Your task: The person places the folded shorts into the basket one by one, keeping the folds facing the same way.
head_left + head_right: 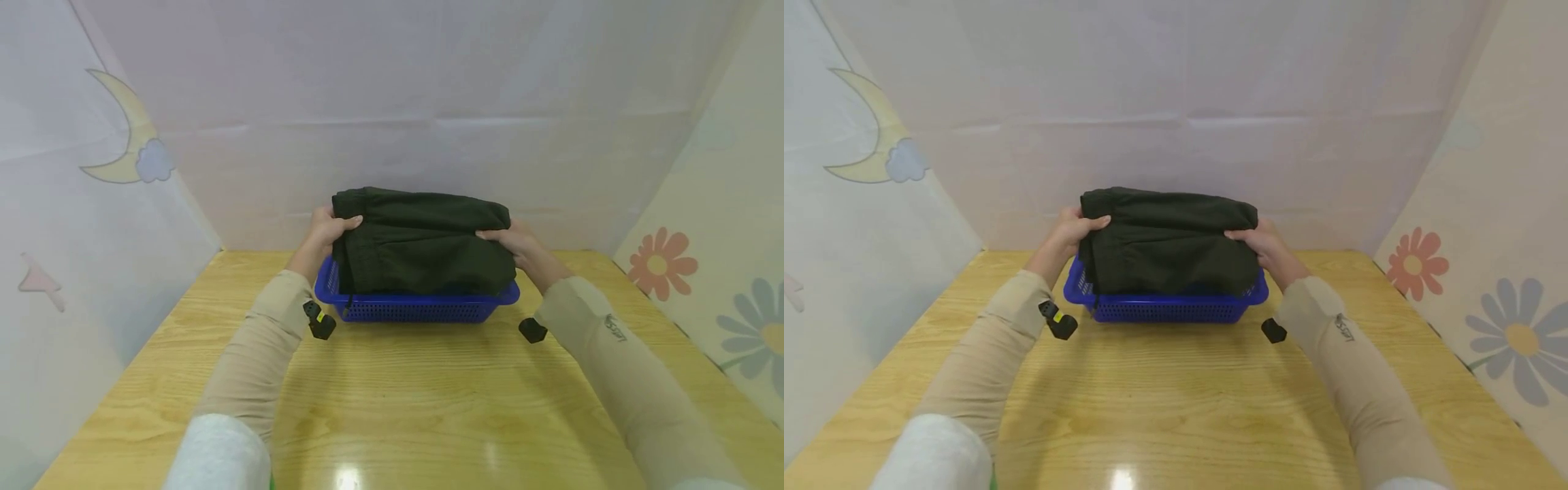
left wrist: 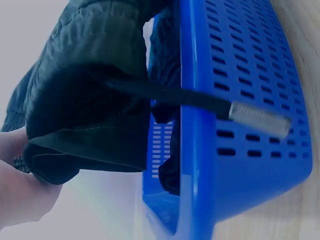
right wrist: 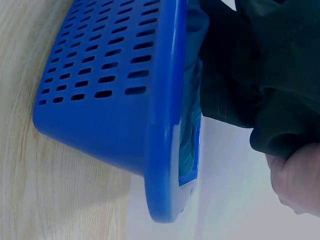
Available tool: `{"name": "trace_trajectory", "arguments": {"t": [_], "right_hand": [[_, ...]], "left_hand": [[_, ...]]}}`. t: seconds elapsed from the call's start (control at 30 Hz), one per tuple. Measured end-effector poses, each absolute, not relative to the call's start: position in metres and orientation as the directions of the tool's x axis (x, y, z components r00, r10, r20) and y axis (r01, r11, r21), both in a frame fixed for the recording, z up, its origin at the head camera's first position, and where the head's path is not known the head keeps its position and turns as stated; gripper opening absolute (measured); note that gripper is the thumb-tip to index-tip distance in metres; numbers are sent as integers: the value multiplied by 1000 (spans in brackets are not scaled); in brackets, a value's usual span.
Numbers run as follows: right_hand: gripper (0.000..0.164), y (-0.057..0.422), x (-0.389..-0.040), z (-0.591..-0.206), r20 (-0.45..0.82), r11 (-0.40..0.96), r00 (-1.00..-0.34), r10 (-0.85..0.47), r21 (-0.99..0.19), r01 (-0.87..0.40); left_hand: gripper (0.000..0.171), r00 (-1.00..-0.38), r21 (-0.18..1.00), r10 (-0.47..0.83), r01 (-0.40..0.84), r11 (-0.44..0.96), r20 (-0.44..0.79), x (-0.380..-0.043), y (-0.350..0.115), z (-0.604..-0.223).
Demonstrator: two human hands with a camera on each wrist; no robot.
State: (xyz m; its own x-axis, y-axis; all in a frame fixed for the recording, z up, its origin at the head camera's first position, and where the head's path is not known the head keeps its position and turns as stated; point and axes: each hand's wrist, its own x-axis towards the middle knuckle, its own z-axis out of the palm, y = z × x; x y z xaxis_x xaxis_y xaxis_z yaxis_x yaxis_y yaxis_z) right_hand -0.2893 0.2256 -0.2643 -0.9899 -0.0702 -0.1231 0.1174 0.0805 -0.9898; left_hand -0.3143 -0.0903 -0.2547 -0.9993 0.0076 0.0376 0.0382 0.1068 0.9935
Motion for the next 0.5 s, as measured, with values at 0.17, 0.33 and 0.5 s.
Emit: {"name": "trace_trajectory", "arguments": {"t": [0.17,0.33,0.5], "right_hand": [[69,222,-293,-264,-99,58,-994,-40,-994,97],[63,215,-298,-263,-27,94,-1000,13,-995,28],[55,209,-303,-264,27,134,-997,76,-991,-17]], "left_hand": [[36,-985,968,-60,147,201,162,-318,-87,-250],[36,-954,938,-124,235,256,273,-320,-86,-247],[36,-919,892,-155,294,344,362,-321,-88,-247]]}}
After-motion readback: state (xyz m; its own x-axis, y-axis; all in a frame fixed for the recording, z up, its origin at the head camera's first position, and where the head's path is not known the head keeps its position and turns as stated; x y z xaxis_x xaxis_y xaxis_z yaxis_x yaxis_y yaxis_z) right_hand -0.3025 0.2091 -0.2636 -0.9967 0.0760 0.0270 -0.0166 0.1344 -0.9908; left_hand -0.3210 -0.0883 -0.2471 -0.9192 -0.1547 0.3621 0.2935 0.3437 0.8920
